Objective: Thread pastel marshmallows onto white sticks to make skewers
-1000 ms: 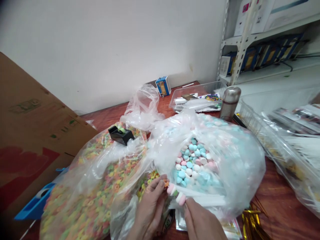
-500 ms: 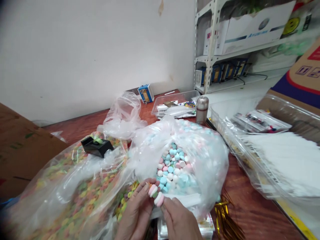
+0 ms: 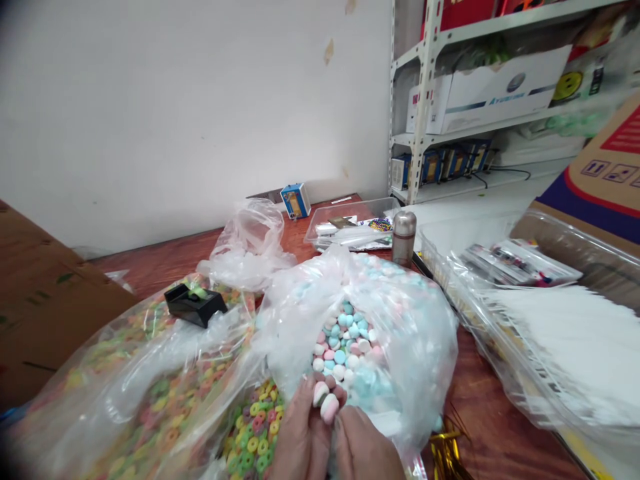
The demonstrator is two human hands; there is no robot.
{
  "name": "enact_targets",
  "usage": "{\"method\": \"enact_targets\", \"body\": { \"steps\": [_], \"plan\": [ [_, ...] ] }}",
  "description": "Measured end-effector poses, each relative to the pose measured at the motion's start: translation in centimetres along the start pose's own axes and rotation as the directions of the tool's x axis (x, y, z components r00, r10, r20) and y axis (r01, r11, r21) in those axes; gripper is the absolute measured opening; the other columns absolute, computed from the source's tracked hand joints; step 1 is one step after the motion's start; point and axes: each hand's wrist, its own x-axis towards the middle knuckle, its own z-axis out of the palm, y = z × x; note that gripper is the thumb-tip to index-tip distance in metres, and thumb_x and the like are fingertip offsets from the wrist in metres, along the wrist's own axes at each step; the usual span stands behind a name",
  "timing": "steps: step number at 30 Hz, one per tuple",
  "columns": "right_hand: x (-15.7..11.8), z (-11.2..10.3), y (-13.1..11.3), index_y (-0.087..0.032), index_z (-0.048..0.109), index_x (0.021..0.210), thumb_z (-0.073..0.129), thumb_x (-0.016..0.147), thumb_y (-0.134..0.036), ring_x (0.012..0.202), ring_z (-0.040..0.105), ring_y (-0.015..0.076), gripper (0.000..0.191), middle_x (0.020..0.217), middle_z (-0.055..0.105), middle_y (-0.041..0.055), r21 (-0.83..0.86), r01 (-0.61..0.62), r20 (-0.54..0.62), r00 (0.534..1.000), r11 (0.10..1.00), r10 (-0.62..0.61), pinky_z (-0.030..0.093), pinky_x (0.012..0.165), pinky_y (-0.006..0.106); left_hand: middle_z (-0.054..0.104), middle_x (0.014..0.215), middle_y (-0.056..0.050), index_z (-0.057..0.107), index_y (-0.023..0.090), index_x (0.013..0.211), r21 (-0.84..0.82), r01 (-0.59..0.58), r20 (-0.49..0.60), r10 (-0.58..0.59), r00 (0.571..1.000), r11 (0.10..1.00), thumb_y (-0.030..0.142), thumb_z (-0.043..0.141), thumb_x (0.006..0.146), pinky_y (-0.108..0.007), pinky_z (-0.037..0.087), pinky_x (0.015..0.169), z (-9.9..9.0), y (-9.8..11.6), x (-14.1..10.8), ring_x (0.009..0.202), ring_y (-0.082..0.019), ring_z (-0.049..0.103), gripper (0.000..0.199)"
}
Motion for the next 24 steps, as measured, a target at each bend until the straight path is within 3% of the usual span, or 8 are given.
{"method": "enact_targets", "body": {
  "steps": [5,9,11,13,15,16,19,24],
  "plan": [
    [2.0,-0.5,-0.6,-0.023,0.059,0.091,0.025,0.099,-0.034,0.075,0.064,0.0178,0.037,0.083,0.067,0.0049,0.113,-0.019,0.000,1.000,0.993,0.019,0.047,0.069,0.025,0.066,0.085,-0.006,0.067,0.015,0.085,0.168,-0.035,0.100,0.018,0.995,0.985,0.043,0.071,0.079,-0.025,0.051,0.077,0.8,-0.3,0.7,0.086,-0.019,0.065,0.029],
    [4.3,-2.6,0.2,-0.021,0.057,0.087,0.032,0.097,-0.039,0.077,0.063,0.0172,0.032,0.084,0.067,0.0038,0.207,-0.091,-0.073,0.991,0.974,0.108,0.047,0.069,0.024,0.068,0.109,-0.012,0.063,0.017,0.115,0.327,-0.156,0.186,0.099,0.978,0.932,0.046,0.058,0.087,-0.035,0.050,0.088,2.0,-0.4,2.9,0.098,-0.024,0.065,0.040],
    [5.5,-4.1,0.9,-0.022,0.057,0.090,0.038,0.095,-0.042,0.075,0.062,0.0174,0.027,0.083,0.066,0.0022,0.136,-0.168,-0.127,0.974,0.976,0.185,0.045,0.066,0.024,0.067,0.112,-0.011,0.066,0.020,0.114,0.522,-0.374,0.327,0.226,0.918,0.767,0.035,0.057,0.088,-0.037,0.046,0.093,2.7,-0.2,4.6,0.101,-0.024,0.063,0.032],
    [6.6,-5.2,1.5,-0.022,0.056,0.089,0.041,0.093,-0.042,0.070,0.061,0.0183,0.025,0.079,0.066,0.0016,0.049,-0.232,-0.155,0.959,0.971,0.237,0.043,0.063,0.025,0.068,0.106,-0.008,0.070,0.023,0.105,0.665,-0.605,0.523,0.305,0.796,0.439,0.019,0.056,0.085,-0.037,0.043,0.095,3.5,0.1,6.2,0.102,-0.023,0.060,0.025],
    [7.5,-5.5,2.0,-0.022,0.055,0.085,0.043,0.092,-0.039,0.069,0.061,0.0205,0.022,0.077,0.066,0.0035,-0.010,-0.270,-0.169,0.949,0.963,0.265,0.040,0.061,0.027,0.068,0.098,-0.006,0.072,0.025,0.097,0.677,-0.721,0.674,0.268,0.689,0.150,0.010,0.053,0.082,-0.037,0.043,0.091,4.1,0.2,7.5,0.099,-0.023,0.059,0.029],
    [7.9,-5.3,2.2,-0.022,0.055,0.084,0.044,0.091,-0.037,0.071,0.061,0.0221,0.020,0.078,0.066,0.0054,-0.031,-0.284,-0.180,0.945,0.958,0.274,0.038,0.062,0.028,0.067,0.095,-0.006,0.072,0.025,0.094,0.672,-0.737,0.706,0.239,0.667,0.069,0.009,0.051,0.081,-0.036,0.044,0.088,4.3,0.2,8.0,0.095,-0.022,0.059,0.030],
    [8.7,-4.5,2.5,-0.020,0.055,0.086,0.044,0.090,-0.033,0.078,0.062,0.0274,0.018,0.083,0.067,0.0115,-0.085,-0.319,-0.207,0.932,0.944,0.296,0.036,0.064,0.031,0.065,0.088,-0.006,0.071,0.022,0.083,0.669,-0.743,0.730,0.205,0.652,-0.018,0.007,0.049,0.080,-0.033,0.045,0.081,4.4,-0.1,9.1,0.089,-0.021,0.058,0.027],
    [8.9,-4.4,2.8,-0.017,0.059,0.087,0.041,0.089,-0.031,0.081,0.063,0.0309,0.022,0.084,0.067,0.0154,-0.066,-0.320,-0.227,0.927,0.945,0.298,0.039,0.066,0.034,0.064,0.084,-0.004,0.064,0.019,0.078,0.658,-0.753,0.726,0.267,0.634,-0.002,0.003,0.050,0.073,-0.032,0.044,0.081,3.8,-0.2,9.4,0.087,-0.020,0.058,0.023]
  ]
}}
